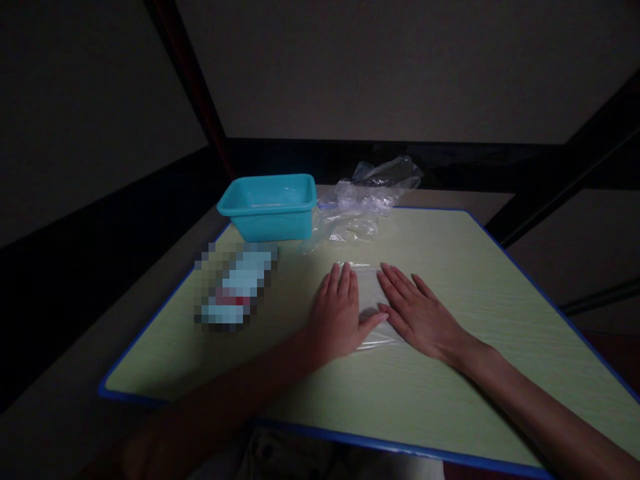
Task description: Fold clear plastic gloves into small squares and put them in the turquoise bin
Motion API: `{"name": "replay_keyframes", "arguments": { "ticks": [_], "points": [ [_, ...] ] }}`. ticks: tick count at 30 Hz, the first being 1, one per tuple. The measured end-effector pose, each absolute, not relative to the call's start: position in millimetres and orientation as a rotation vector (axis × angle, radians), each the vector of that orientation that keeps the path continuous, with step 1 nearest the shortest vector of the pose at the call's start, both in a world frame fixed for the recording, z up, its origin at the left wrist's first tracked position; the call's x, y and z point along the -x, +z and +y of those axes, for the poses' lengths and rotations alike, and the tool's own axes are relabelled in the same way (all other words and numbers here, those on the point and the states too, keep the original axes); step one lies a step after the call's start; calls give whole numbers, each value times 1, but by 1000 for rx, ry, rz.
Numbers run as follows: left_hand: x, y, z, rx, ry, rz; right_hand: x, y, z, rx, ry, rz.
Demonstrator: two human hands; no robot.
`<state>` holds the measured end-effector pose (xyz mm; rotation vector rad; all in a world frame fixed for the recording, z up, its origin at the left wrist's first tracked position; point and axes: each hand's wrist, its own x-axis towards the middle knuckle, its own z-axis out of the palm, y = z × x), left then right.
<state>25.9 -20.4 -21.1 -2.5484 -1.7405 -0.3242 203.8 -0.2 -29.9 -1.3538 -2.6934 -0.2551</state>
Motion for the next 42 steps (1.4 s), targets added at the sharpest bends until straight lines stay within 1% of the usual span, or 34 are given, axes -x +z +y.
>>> {"name": "replay_keyframes", "arguments": {
  "ticks": [14,24,29,36,39,42],
  "points": [
    [-16,-20,-17,2565,-274,-1748,-200,-26,-1,1409,-205,-2691],
    [-6,-20,-14,2679,-323,-1670,-200,-28,-2,1425,-199,-2663],
    [1,-20,-6,2749,-560,-1750,-200,-26,-3,1438,-167,-2661],
    [12,-18,16,2706,-1075,-2006,-197,-23,-6,1531,-95,-2544],
    [15,-16,12,2712,-1277,-1822,-204,-10,-2,1386,39,-2479],
    [17,-12,3,2839,-1301,-1431,-220,10,2,1058,147,-2475]
  ]
}}
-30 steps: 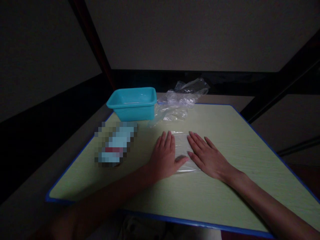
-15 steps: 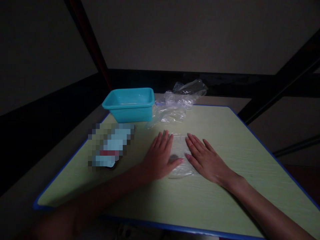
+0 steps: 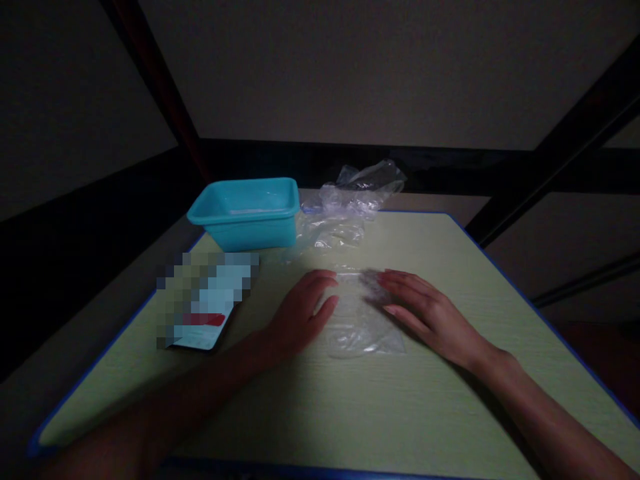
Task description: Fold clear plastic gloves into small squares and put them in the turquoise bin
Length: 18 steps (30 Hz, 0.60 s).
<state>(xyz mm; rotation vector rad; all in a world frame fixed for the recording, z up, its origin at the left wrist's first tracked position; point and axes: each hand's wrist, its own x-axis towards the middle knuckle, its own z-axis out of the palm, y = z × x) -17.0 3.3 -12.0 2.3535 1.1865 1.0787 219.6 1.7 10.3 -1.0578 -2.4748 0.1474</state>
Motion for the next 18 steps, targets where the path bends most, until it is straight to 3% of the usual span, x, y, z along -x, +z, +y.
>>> {"name": "replay_keyframes", "arguments": {
  "ticks": [6,18],
  "points": [
    [13,-4,-7,-2693,900,728,-240,35,-2,788,300,-2584],
    [13,-6,-5,-2704,793,747,-228,32,-21,864,260,-2828]
  ]
}}
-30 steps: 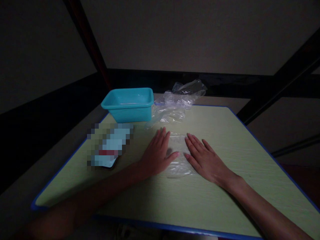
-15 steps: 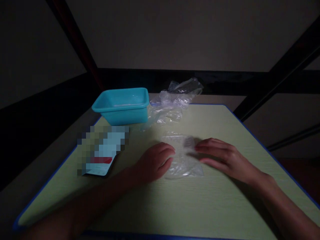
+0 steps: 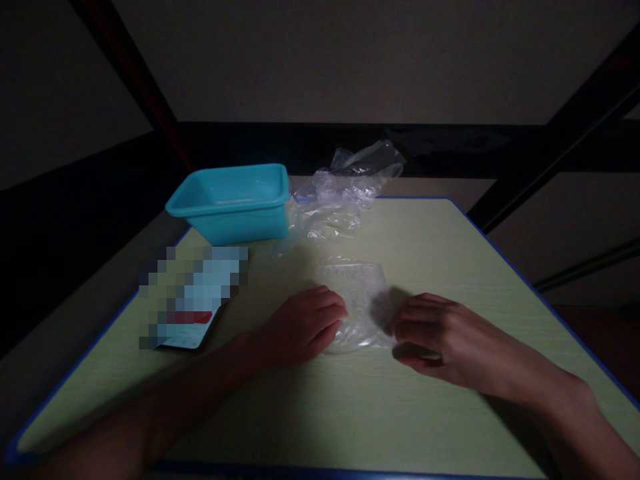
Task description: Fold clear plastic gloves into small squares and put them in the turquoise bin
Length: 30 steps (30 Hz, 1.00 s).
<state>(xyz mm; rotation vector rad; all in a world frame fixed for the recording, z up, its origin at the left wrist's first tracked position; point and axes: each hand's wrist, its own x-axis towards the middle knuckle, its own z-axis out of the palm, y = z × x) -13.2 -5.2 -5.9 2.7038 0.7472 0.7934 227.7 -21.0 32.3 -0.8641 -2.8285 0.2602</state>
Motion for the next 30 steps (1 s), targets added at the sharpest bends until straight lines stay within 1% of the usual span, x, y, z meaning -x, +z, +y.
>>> {"name": "replay_keyframes", "arguments": {
  "ticks": [6,15,30],
  "points": [
    [11,-5,-6,-2745,691,749,-223,32,-24,883,236,-2844],
    [11,-5,-5,-2727,648,759,-221,27,-25,880,204,-2866],
    [10,-4,-4,-2688,672,749,-216,16,-20,679,-82,-2810]
  ]
}}
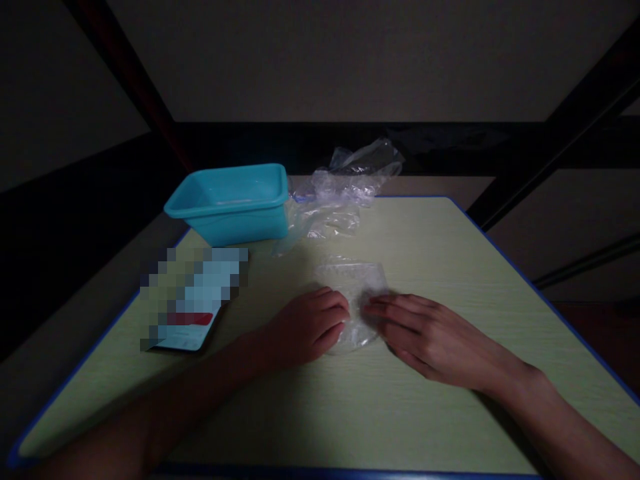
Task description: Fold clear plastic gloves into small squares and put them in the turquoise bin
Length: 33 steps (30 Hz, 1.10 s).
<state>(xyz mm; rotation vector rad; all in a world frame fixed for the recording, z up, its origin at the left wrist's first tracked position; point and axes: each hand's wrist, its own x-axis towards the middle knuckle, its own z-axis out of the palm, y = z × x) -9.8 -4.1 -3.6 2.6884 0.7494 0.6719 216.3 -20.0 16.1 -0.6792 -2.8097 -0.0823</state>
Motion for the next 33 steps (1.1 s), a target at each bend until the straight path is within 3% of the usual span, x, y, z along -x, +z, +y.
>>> {"name": "replay_keyframes", "arguments": {
  "ticks": [4,11,17,33],
  "points": [
    [10,-4,-4,-2630,697,761,-219,14,-16,659,-91,-2800],
    [25,-3,-2,-2517,1045,705,-224,16,-13,692,-38,-2703],
    [26,-9,-3,-2875,1012,778,-227,12,-11,717,-20,-2646],
    [25,-12,0,-3066,873,765,-231,4,-2,711,150,-2750]
  ]
}}
